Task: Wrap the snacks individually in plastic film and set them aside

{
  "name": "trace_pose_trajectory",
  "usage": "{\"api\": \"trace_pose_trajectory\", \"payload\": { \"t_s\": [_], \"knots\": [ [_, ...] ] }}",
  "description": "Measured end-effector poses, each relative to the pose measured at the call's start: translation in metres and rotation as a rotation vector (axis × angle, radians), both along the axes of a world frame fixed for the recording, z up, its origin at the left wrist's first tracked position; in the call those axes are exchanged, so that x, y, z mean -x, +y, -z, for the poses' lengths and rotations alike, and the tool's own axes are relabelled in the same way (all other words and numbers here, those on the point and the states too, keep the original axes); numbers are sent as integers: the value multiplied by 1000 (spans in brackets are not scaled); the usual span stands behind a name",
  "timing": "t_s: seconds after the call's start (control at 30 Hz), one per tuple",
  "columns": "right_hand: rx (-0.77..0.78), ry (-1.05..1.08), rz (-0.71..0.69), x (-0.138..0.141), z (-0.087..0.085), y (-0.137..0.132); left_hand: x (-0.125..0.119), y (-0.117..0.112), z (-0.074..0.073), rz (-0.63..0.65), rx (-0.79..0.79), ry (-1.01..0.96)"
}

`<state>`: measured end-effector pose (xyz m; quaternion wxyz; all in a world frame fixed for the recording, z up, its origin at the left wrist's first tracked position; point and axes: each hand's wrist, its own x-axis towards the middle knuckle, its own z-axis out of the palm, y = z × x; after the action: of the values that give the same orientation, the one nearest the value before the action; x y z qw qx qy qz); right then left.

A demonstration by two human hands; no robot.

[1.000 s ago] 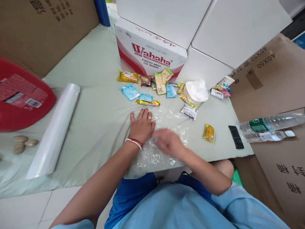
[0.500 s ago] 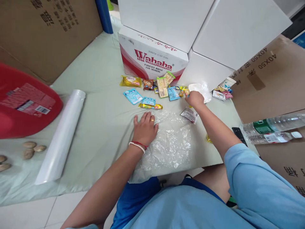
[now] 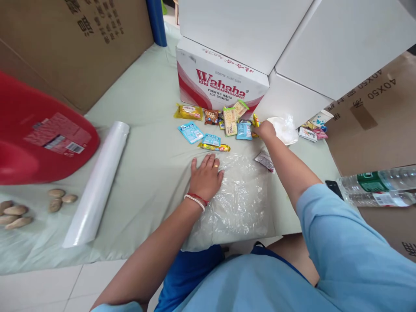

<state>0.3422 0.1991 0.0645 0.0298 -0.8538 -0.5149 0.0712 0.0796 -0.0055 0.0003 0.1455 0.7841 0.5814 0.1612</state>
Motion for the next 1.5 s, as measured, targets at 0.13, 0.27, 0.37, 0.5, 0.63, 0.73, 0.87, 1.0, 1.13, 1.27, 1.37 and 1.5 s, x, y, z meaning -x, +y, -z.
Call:
{"api": "trace_pose_trajectory", "payload": {
  "t_s": [0.13, 0.27, 0.37, 0.5, 0.63, 0.73, 0.87, 1.0, 1.13, 1.27, 1.37, 1.5],
  "knots": [
    [-180, 128, -72, -23, -25, -50, -1, 0, 0, -10, 11, -18],
    [-139, 586, -392, -25, -40, -128, -1, 1, 2, -9, 6, -22],
    [296, 779, -684, -5, -34, -174, 0, 2, 1, -23, 15, -26],
    [495, 611, -883, 22, -16, -196, 2, 3, -1, -35, 16, -26],
    [277, 398, -803, 26, -12, -197, 2, 3, -1, -30, 18, -6],
    [209, 219, -721, 29, -19, -202, 1, 3, 0, -28, 9, -5],
    [273, 72, -696, 52, -22, -217, 1, 5, 0, -40, 9, -4],
    [251, 28, -725, 76, -13, -234, 0, 5, -3, -38, 24, 12],
    [199, 16, -728, 78, -4, -242, 0, 4, -5, -35, 32, 21],
    [216, 79, -707, 55, -4, -239, -1, 4, -3, -34, 39, 39],
    [216, 145, -692, 30, -6, -234, -1, 4, 0, -18, 48, 65],
    [112, 238, -684, 15, -7, -231, 0, 5, 1, -9, 53, 80]
  ]
}}
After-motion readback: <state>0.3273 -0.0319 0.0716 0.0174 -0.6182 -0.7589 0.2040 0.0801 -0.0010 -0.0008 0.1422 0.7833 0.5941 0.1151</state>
